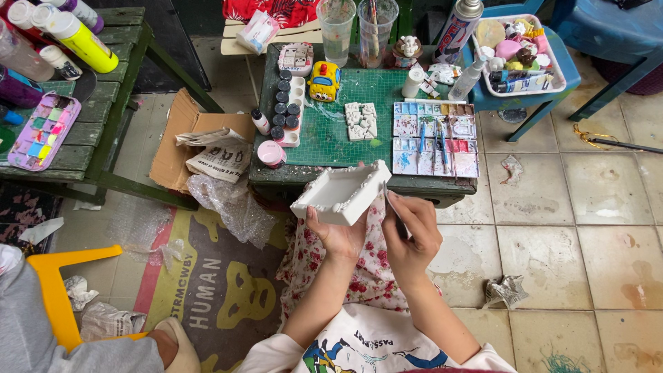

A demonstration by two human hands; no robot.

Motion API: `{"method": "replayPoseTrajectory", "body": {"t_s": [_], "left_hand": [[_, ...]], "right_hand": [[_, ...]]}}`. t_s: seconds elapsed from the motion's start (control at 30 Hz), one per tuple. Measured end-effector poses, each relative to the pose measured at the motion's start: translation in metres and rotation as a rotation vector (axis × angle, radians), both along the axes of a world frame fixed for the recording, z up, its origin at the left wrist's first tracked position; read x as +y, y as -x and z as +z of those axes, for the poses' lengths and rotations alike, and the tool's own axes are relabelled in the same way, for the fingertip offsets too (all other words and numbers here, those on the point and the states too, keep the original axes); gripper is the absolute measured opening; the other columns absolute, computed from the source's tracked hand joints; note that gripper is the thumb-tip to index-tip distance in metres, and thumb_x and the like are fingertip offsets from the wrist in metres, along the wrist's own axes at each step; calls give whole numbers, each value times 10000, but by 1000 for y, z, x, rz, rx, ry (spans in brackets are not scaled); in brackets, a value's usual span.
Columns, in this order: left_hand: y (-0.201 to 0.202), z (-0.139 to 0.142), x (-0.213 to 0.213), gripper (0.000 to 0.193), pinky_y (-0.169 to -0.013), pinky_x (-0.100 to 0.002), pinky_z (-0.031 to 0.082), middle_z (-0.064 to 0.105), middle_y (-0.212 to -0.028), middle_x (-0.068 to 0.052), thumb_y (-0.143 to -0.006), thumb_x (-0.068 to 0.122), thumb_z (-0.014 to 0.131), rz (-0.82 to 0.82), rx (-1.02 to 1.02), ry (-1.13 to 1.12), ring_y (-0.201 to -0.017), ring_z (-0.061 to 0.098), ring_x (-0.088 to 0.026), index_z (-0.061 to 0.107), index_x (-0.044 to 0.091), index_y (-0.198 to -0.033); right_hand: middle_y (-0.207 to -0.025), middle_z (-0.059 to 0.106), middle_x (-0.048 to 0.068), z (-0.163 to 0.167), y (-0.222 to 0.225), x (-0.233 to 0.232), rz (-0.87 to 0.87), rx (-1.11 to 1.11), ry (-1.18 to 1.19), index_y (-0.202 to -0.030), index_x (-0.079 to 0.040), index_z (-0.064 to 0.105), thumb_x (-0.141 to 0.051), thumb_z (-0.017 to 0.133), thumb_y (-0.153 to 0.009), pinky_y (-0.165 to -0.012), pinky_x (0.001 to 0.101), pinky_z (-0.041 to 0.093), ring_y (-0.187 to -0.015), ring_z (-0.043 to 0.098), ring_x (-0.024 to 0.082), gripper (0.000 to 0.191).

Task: The person sits on the floor holding a white rectangular frame with a decorative molded edge and sands its surfaces and edges using a dark sanding block. They rotate the frame repeatedly to sand the front, back, sides, and inner edges, brushing off dust by hand between passes.

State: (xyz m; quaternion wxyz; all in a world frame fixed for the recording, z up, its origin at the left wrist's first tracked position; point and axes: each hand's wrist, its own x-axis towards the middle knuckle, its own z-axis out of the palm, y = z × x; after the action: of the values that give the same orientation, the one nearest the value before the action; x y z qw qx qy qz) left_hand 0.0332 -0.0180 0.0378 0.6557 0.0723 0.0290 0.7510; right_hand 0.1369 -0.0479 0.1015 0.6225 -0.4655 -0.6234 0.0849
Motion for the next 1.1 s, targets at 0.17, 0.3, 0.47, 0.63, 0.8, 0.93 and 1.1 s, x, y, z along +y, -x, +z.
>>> {"method": "replayPoseTrajectory", "body": {"t_s": [0.17,0.3,0.47,0.63,0.8,0.93,1.1], "left_hand": [[2,-17,3,998,-1234,-511,331,400,-1544,-281,-860,599,737,1,-42,-11,-1457,390,-431,315,4,-1541],[4,-28,4,993,-1265,-508,354,416,-1526,-264,-866,579,723,5,-134,42,-1467,396,-407,308,-29,-1534],[7,-22,4,996,-1229,-516,362,416,-1521,-268,-861,614,729,2,-92,-33,-1460,394,-415,314,5,-1531],[2,-9,3,1012,-1272,-523,326,410,-1522,-263,-861,639,717,46,80,-31,-1501,371,-432,328,3,-1545],[3,-15,3,1026,-1220,-532,338,430,-1520,-262,-845,678,677,13,119,-25,-1453,405,-413,322,11,-1538],[6,-30,6,1029,-1192,-490,357,446,-1521,-235,-854,670,670,12,-42,47,-1405,438,-370,341,-27,-1535],[5,-39,4,968,-1241,-470,397,442,-1515,-229,-873,612,707,-41,-132,14,-1422,472,-350,353,-21,-1513]], "right_hand": [[-978,695,110,4,10,-19,71,-29,-8,-1148,-10,728,142,724,-757,-843,338,537,-946,671,257,420],[-988,690,124,8,12,-33,177,-105,-55,-1137,-26,721,106,746,-735,-843,337,543,-957,672,275,424],[-1086,712,134,7,1,-14,55,50,-7,-1185,-25,716,142,691,-827,-900,320,550,-1015,681,239,396],[-1092,717,134,4,-2,4,-10,20,36,-1205,-10,724,163,696,-847,-879,310,535,-1002,672,223,399],[-1056,710,121,6,7,-8,21,-17,-1,-1182,-13,722,165,687,-787,-870,337,531,-974,660,254,434],[-1022,694,117,9,15,-24,78,-78,-31,-1153,-12,721,149,713,-743,-844,362,536,-958,653,287,441],[-1027,687,144,8,19,-37,232,-91,-75,-1138,-3,699,119,721,-732,-855,376,551,-977,665,308,424]]}}
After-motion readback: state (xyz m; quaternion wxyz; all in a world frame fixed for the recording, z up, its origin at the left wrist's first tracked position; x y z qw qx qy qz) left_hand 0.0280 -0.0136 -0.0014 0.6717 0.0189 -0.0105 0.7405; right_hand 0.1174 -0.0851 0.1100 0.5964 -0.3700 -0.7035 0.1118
